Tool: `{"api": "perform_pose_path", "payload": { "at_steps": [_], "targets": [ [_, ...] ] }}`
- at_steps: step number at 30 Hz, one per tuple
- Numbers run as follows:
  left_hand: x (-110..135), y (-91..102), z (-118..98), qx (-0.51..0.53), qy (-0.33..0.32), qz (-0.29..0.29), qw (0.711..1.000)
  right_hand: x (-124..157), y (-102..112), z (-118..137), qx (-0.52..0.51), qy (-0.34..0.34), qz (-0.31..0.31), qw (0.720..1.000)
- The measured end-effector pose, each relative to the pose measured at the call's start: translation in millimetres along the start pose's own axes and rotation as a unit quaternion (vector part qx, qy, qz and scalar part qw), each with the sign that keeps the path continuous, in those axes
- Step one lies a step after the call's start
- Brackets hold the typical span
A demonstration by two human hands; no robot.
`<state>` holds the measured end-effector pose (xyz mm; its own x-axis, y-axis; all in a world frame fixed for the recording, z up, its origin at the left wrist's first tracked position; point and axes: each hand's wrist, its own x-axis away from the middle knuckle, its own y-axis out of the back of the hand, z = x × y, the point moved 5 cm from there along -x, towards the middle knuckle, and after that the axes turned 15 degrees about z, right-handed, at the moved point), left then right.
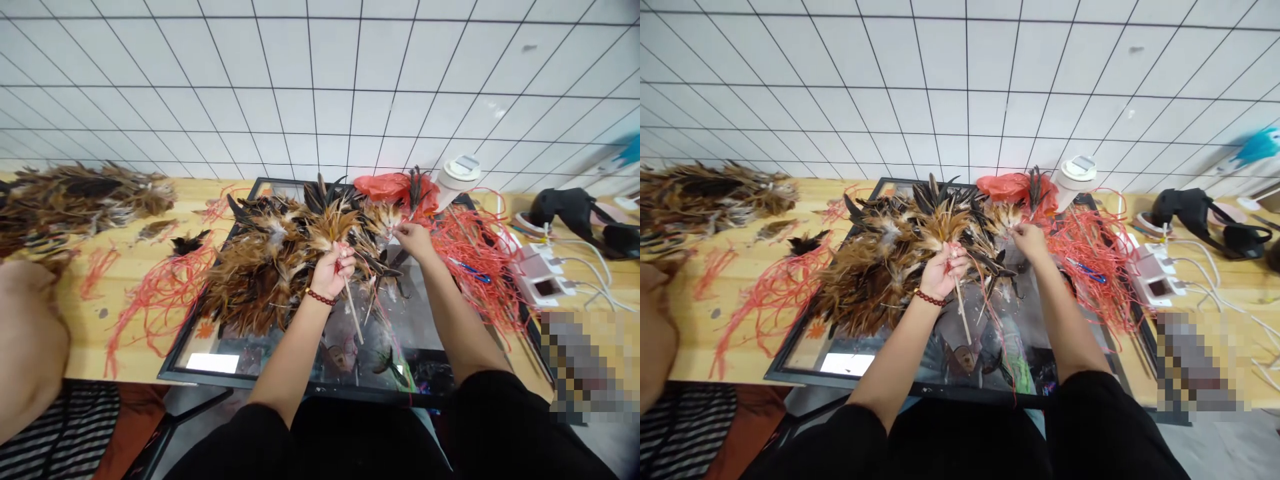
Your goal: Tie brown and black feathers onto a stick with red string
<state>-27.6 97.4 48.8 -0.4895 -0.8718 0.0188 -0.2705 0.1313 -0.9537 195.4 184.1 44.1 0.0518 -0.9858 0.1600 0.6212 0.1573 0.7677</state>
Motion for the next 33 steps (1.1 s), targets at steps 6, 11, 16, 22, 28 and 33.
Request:
{"api": "perform_pose_path", "payload": {
  "at_steps": [6,11,16,22,28,33],
  "targets": [
    [0,1.6,-2,0.021,-0.011,0.01,1.0,-17,-17,18,0.132,-0.056,0.014,0.99],
    [-2,6.8,1,0.024,-0.003,0.001,1.0,3,-7,13,-0.263,0.005,0.028,0.964],
    [-5,10.1,8,0.016,0.015,0.008,1.0,48,-20,61,-0.505,0.063,0.181,0.842],
    [-5,10.2,11,-0.035,0.015,-0.017,0.999,64,-56,108,-0.434,0.132,0.231,0.861],
    [-5,6.6,10,-0.097,-0.008,-0.001,0.995,57,-67,101,-0.439,0.122,0.189,0.87],
    [-2,1.6,9,-0.119,-0.006,0.031,0.992,60,-64,96,-0.483,0.128,0.153,0.853]
  ]
}}
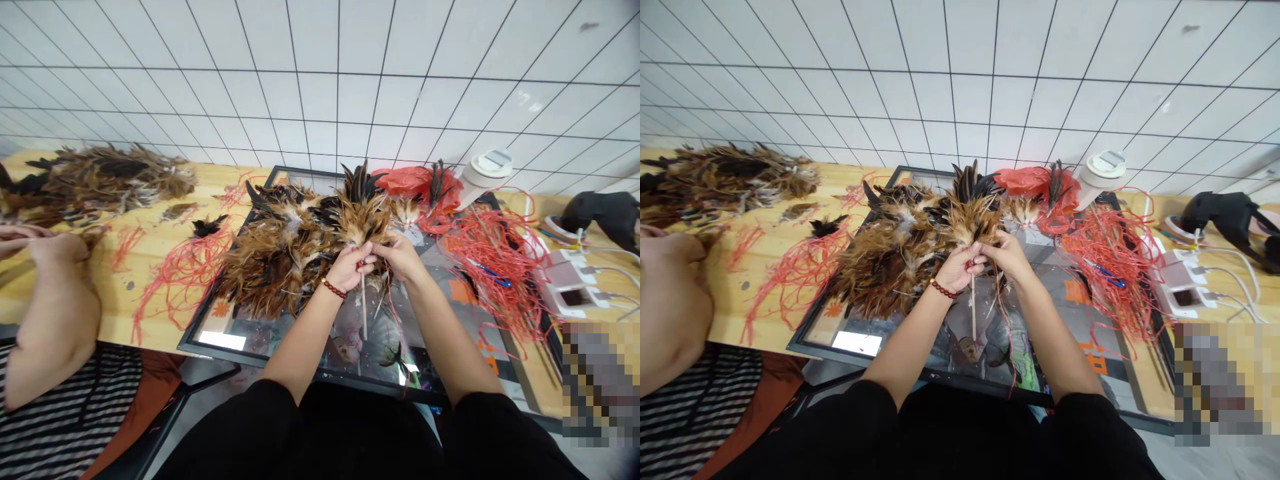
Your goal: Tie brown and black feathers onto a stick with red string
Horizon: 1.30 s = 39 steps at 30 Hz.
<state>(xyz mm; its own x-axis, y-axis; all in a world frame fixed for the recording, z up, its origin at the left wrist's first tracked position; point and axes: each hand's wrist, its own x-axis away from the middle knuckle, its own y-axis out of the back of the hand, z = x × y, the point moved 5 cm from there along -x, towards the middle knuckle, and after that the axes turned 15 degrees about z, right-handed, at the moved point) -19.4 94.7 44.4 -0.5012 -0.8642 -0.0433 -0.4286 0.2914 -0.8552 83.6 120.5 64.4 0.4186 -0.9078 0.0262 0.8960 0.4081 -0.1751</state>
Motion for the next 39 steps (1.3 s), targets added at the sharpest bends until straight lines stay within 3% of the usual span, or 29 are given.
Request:
{"api": "perform_pose_path", "payload": {
  "at_steps": [6,9,14,17,19,22,27,30,32,34,37,39],
  "targets": [
    [4,-5.3,-3,-0.051,0.048,0.023,0.997,1,2,2,0.01,0.005,-0.004,1.0],
    [6,-5.3,-5,-0.025,0.06,0.03,0.997,1,9,6,0.018,0.009,0.006,1.0],
    [8,-5.3,-8,0.124,0.04,0.055,0.99,1,59,-1,0.021,0.019,-0.096,0.995],
    [9,-2.4,-9,0.174,0.027,0.03,0.984,-7,97,-12,0.107,-0.004,-0.162,0.981],
    [10,-1.6,-10,0.189,0.019,0.018,0.982,-15,119,-16,0.211,-0.036,-0.203,0.955],
    [11,-1.1,-11,0.18,0.008,0.014,0.983,-30,137,-15,0.378,-0.1,-0.228,0.892],
    [12,4.7,-11,0.116,-0.005,0.002,0.993,-50,130,-5,0.562,-0.193,-0.216,0.775],
    [14,8.9,-11,0.077,-0.005,-0.014,0.997,-53,128,-3,0.596,-0.227,-0.195,0.745],
    [15,9.0,-11,0.064,-0.011,-0.013,0.998,-49,130,2,0.583,-0.204,-0.189,0.764],
    [16,7.8,-12,0.059,-0.018,-0.009,0.998,-39,129,12,0.535,-0.15,-0.205,0.806],
    [15,5.4,-13,0.062,-0.023,0.0,0.998,-15,108,27,0.329,-0.044,-0.219,0.918],
    [13,4.5,-12,0.072,-0.024,0.001,0.997,-2,74,33,0.143,0.003,-0.157,0.977]
  ]
}}
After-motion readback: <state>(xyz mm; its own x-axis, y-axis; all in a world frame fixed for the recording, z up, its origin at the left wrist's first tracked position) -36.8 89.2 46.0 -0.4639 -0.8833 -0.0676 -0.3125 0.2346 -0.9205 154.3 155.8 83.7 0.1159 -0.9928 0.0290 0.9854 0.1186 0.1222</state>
